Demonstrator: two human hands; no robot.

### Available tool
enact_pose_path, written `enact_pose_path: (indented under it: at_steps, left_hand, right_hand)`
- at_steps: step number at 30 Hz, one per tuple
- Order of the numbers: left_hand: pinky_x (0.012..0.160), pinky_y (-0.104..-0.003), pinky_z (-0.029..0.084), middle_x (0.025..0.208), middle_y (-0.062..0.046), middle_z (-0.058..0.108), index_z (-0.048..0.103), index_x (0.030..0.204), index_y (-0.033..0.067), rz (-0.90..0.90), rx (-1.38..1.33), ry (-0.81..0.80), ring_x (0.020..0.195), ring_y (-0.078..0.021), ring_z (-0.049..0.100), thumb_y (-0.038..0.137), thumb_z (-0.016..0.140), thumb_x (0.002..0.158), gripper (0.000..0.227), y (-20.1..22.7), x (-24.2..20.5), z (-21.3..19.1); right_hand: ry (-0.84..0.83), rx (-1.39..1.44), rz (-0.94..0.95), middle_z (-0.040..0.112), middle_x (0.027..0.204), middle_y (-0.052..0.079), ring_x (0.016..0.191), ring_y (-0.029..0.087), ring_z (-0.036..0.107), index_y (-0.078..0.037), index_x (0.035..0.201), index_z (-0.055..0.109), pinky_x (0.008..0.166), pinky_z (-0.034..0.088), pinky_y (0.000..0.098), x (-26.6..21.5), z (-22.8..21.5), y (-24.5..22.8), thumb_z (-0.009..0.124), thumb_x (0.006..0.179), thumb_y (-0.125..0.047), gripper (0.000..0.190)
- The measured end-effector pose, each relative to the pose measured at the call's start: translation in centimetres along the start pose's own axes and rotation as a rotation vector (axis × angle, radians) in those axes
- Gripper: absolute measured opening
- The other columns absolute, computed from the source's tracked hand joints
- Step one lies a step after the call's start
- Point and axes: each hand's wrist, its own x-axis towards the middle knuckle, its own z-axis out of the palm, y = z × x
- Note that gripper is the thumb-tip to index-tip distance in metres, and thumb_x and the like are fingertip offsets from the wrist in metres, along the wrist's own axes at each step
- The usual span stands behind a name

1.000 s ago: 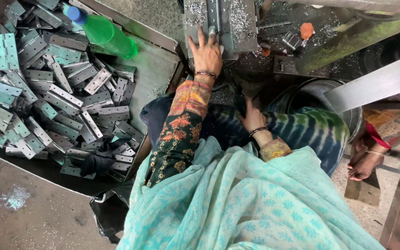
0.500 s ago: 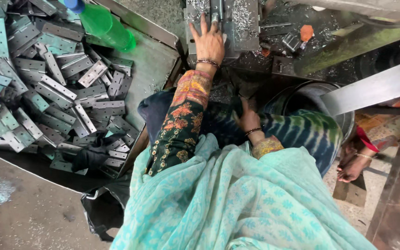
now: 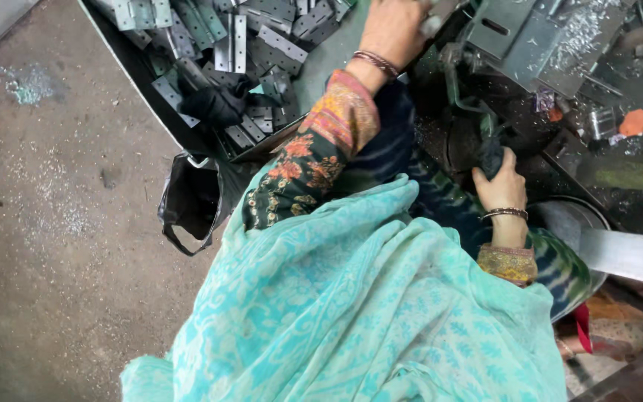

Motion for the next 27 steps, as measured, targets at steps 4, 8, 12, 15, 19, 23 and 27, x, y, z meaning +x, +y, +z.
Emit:
enact_pose_path:
  at_steps: [4,8,12,15,19,23,27]
  left_hand:
    - [0.099,-0.060,0.043,0.124,-0.006,0.065,0.075,0.111,0.0172,-0.061,0.266,0.071,0.124,-0.0352,0.052,0.028,0.077,0.083,0.030,-11.0,-4.9,0.5]
    - [0.109,-0.075,0.026,0.128,-0.005,0.065,0.073,0.117,0.0178,-0.041,0.506,-0.154,0.131,-0.0301,0.050,0.014,0.068,0.090,0.029,-20.3,-8.1,2.5]
    - [0.115,-0.069,0.024,0.123,-0.009,0.066,0.070,0.125,0.0189,0.076,0.432,-0.148,0.126,-0.0304,0.055,0.013,0.064,0.094,0.033,-26.4,-8.3,4.1]
    - [0.113,-0.066,0.029,0.118,-0.010,0.067,0.069,0.127,0.0151,0.211,0.519,-0.104,0.118,-0.0321,0.059,0.008,0.063,0.091,0.037,-26.7,-7.2,4.5]
    - [0.107,-0.055,0.040,0.109,-0.013,0.064,0.067,0.120,0.0103,0.269,0.320,0.001,0.110,-0.0356,0.059,-0.001,0.062,0.083,0.040,-22.2,-5.3,1.3]
    - [0.098,-0.046,0.047,0.108,-0.014,0.061,0.064,0.118,0.0070,0.426,0.040,0.205,0.107,-0.0373,0.057,-0.007,0.063,0.084,0.037,-11.8,-2.2,-3.0]
    - [0.097,-0.046,0.047,0.111,-0.016,0.060,0.063,0.120,0.0038,0.698,-0.061,0.182,0.109,-0.0387,0.057,-0.006,0.061,0.078,0.043,0.6,1.6,-4.8]
  right_hand:
    - [0.008,-0.002,-0.027,0.068,0.113,0.035,0.107,0.055,0.064,-0.018,0.152,0.041,0.092,0.050,0.0602,-0.1,-0.1,-0.7,0.074,0.090,-0.040,0.073]
    - [0.015,0.003,-0.025,0.068,0.113,0.035,0.107,0.055,0.064,-0.018,0.151,0.041,0.091,0.051,0.0599,0.2,0.2,0.0,0.074,0.090,-0.040,0.073]
    - [0.033,0.005,-0.025,0.068,0.113,0.034,0.106,0.054,0.064,-0.017,0.151,0.042,0.091,0.051,0.0593,0.3,0.7,0.2,0.074,0.088,-0.040,0.074]
    - [0.025,-0.002,-0.008,0.069,0.112,0.034,0.105,0.053,0.065,-0.017,0.151,0.042,0.091,0.052,0.0584,0.4,0.4,-0.2,0.075,0.086,-0.041,0.077]
    - [0.005,0.030,0.009,0.069,0.113,0.033,0.105,0.052,0.066,-0.017,0.153,0.041,0.090,0.053,0.0584,-0.1,0.2,-0.7,0.073,0.086,-0.040,0.078]
    - [-0.011,0.050,0.026,0.070,0.111,0.033,0.104,0.052,0.067,-0.015,0.153,0.039,0.089,0.054,0.0582,-0.1,0.2,-1.3,0.073,0.087,-0.042,0.079]
    - [-0.030,0.045,0.055,0.070,0.107,0.033,0.100,0.052,0.067,-0.018,0.155,0.036,0.087,0.054,0.0586,-0.4,0.3,-1.5,0.072,0.085,-0.038,0.081]
